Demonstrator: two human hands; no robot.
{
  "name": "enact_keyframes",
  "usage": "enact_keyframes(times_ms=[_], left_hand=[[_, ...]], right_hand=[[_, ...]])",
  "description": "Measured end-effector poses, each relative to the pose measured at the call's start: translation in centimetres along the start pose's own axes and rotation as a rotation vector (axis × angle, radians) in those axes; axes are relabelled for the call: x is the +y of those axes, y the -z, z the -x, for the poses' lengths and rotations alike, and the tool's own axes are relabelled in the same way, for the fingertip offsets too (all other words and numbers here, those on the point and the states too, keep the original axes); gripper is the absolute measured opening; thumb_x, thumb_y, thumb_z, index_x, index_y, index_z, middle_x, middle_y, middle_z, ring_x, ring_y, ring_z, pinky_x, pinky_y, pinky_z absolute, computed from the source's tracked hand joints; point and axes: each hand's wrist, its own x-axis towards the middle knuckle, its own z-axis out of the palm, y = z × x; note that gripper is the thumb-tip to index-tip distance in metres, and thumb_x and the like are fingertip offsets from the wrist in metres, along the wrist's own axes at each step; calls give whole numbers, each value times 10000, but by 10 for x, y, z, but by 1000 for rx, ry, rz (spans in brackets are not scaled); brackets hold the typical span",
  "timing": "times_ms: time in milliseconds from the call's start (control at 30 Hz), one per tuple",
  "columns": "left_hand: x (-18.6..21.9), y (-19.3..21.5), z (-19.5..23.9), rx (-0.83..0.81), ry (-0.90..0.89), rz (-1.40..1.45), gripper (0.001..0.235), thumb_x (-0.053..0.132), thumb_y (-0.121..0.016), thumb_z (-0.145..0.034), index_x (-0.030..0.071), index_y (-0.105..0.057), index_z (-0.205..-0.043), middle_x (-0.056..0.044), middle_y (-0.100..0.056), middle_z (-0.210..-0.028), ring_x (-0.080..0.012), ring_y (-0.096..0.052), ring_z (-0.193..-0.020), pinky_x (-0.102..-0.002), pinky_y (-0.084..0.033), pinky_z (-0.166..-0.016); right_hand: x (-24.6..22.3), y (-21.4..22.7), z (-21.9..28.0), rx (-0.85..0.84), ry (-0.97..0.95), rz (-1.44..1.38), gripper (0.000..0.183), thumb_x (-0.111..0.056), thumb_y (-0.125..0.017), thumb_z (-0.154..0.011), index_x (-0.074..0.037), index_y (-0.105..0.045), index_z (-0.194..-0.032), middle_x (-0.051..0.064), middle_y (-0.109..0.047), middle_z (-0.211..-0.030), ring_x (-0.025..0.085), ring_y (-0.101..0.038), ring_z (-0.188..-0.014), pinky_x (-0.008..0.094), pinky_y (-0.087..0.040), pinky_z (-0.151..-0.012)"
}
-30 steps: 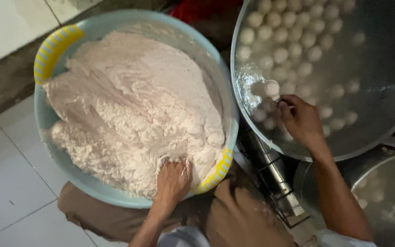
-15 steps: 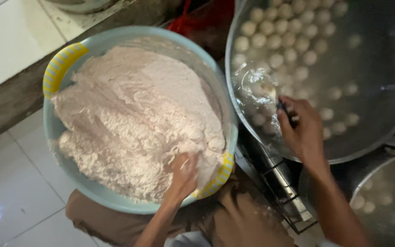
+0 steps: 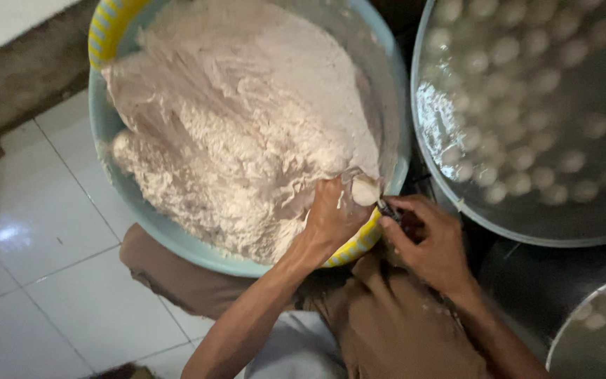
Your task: The person scoops dough from a large basin using a small scoop and releases small dough balls into a large metal pan. The process is repeated continuously throughout the clip.
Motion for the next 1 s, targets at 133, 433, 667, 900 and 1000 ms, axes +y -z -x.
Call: enact_keyframes(times_ms=[133, 433, 667, 900, 1000], left_hand=[[-11, 7, 5, -76, 15, 31, 141, 58, -701, -820, 18, -724, -953, -179, -747, -836, -338, -773, -779, -396, -597, -657], [-22, 8, 10, -154, 255, -201, 360, 214, -889, -647, 1, -742, -897, -246, -721, -791, -417, -732, -755, -488, -581, -654], [-48, 1, 16, -173, 205, -496, 350, 261, -883, -650, 29, -742, -870, -258, -712, -826, -443, -711, -790, -518, -563, -712], [-65, 4, 34, -105, 101, -410, 386, 313, -855, -763, 52, -712, -1009, -217, -714, -890, -439, -679, -822, -533, -528, -715], [-70, 26, 59, 42, -354, -508, 194, 152, -707, -906, 21, -694, -1048, -217, -734, -956, -423, -655, -835, -514, -522, -734]], right_hand=[[19, 0, -6, -223, -319, -350, 265, -110, -697, -928, -15, -670, -1174, 59, -666, -710, 88, -607, -581, 249, -509, -488], [37, -2, -15, -424, -432, -410, 259, -171, -664, -949, -3, -637, -1145, 62, -621, -633, 101, -555, -497, 254, -443, -434], [33, 0, -14, -493, -481, -484, 296, -196, -638, -933, 10, -617, -1145, 108, -718, -904, 117, -593, -513, 273, -476, -403], [19, 41, -1, -459, -433, -471, 362, -227, -649, -945, 33, -668, -1196, 124, -766, -990, 135, -643, -584, 278, -546, -503], [34, 79, -6, -209, -557, -231, 328, -214, -630, -978, -44, -690, -1253, 176, -738, -877, 139, -674, -682, 291, -516, -571]])
